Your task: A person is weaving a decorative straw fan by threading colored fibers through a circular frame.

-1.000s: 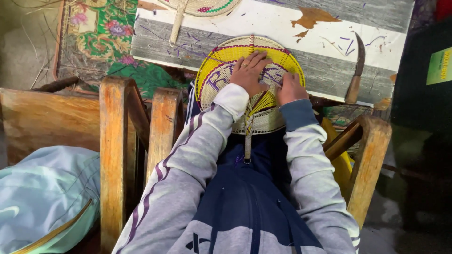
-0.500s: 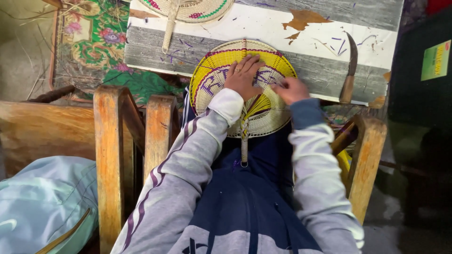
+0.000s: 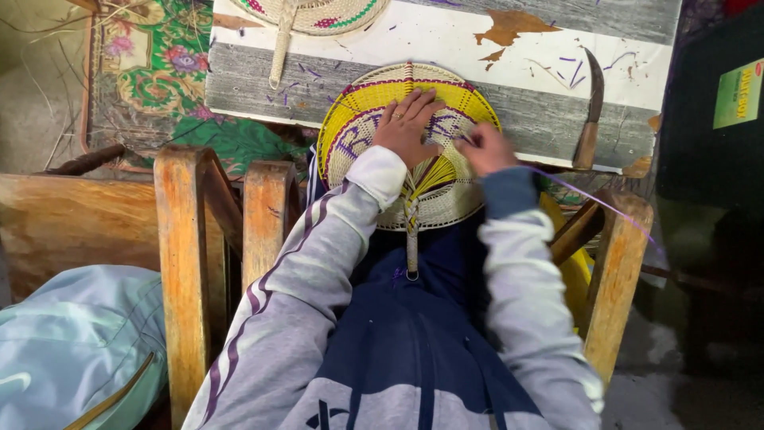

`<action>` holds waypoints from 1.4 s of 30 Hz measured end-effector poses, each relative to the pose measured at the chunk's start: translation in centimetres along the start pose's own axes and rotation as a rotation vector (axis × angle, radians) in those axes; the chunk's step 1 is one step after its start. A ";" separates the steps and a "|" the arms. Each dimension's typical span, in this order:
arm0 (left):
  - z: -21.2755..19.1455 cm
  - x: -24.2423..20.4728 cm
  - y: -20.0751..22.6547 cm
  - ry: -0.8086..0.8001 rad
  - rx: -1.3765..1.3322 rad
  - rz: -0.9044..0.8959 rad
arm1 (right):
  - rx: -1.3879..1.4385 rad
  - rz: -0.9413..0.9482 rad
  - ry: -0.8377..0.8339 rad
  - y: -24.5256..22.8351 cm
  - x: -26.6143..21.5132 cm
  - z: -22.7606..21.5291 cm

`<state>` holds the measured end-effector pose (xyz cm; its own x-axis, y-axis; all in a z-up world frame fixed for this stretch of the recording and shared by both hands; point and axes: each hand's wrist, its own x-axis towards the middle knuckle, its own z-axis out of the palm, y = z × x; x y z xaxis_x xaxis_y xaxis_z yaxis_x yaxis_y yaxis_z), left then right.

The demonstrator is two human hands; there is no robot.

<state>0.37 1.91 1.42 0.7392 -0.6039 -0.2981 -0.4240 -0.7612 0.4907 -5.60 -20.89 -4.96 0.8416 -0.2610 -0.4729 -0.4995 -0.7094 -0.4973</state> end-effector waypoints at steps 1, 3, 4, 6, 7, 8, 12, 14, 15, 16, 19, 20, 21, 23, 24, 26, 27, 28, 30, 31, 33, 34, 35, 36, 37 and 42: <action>0.1 0.1 0.0 -0.002 -0.002 0.000 | -0.001 0.002 -0.001 0.3 0.7 0.7; 0.1 0.4 -0.4 -0.006 0.006 0.000 | -0.055 -0.012 0.122 0.6 2.3 2.4; 0.1 0.4 -0.4 -0.007 0.009 -0.004 | -0.052 -0.014 0.119 3.8 3.3 2.1; -0.1 0.4 -0.7 -0.011 0.050 0.006 | -0.123 -0.001 0.183 9.8 5.6 1.8; -0.2 0.7 -0.7 -0.009 0.054 -0.002 | -0.120 -0.008 0.178 9.7 4.0 -0.1; 0.0 0.8 -0.7 -0.015 0.047 0.002 | -0.181 0.028 0.183 9.7 2.4 -2.0; 0.2 1.0 -0.5 -0.004 0.041 0.011 | 0.017 -0.039 0.073 3.3 -0.5 -3.1; 0.3 0.9 -0.6 -0.004 0.049 0.015 | -0.048 -0.012 0.119 1.6 1.5 0.3; 0.4 0.9 -0.7 -0.003 0.059 0.018 | -0.112 0.013 0.165 0.7 2.6 1.9; 0.3 0.9 -0.7 -0.005 0.059 0.021 | -0.112 0.015 0.166 1.0 2.5 1.7; -0.3 0.6 -0.8 -0.010 0.100 0.023 | -0.050 -0.037 0.155 1.9 1.7 0.3; -0.6 0.4 -0.7 -0.017 0.104 0.030 | -0.103 0.005 0.136 2.7 1.0 -0.9; -1.0 0.3 -0.6 -0.023 0.109 0.037 | -0.156 0.046 0.116 3.4 0.3 -2.0; -0.8 0.5 -0.7 -0.018 0.122 0.037 | -0.082 0.004 0.108 1.4 -0.8 -2.3; -0.7 0.7 -0.7 -0.015 0.132 0.035 | -0.009 -0.037 0.096 0.4 -1.4 -2.5; -0.5 0.8 -0.9 -0.017 0.135 0.036 | -0.029 -0.075 0.135 -0.9 -0.1 -0.4; -0.4 0.9 -1.1 -0.019 0.139 0.035 | -0.048 -0.115 0.172 -1.5 0.6 0.7; -0.4 0.8 -1.0 -0.021 0.136 0.036 | -0.050 -0.112 0.170 -0.9 0.5 0.3; -0.8 0.6 -1.3 0.005 0.141 0.051 | -0.099 -0.120 0.160 -0.2 0.7 -0.1; -0.6 0.8 -1.5 0.006 0.144 0.046 | -0.096 -0.125 0.159 -0.3 -0.4 -1.3; -0.1 1.2 -1.9 0.016 0.106 0.078 | -0.076 -0.142 0.129 -0.2 -2.7 -3.8; -0.2 1.0 -1.8 0.014 0.105 0.079 | -0.076 -0.140 0.129 -0.5 -2.1 -3.1; -0.3 0.9 -1.7 0.024 0.119 0.079 | -0.077 -0.120 0.118 -0.9 -1.5 -2.4; -0.6 0.9 -1.5 0.036 0.134 0.082 | -0.079 -0.101 0.111 -1.3 -0.8 -1.9; -0.7 0.7 -1.4 0.037 0.134 0.086 | -0.079 -0.100 0.114 -1.5 -0.5 -1.5; -0.1 0.7 -1.7 0.056 0.134 0.086 | -0.025 -0.128 0.114 -0.2 0.2 -1.6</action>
<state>1.68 2.82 0.42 0.7239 -0.6566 -0.2120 -0.5498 -0.7345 0.3977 -5.00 -21.82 -3.82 0.9165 -0.2391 -0.3209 -0.3828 -0.7571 -0.5294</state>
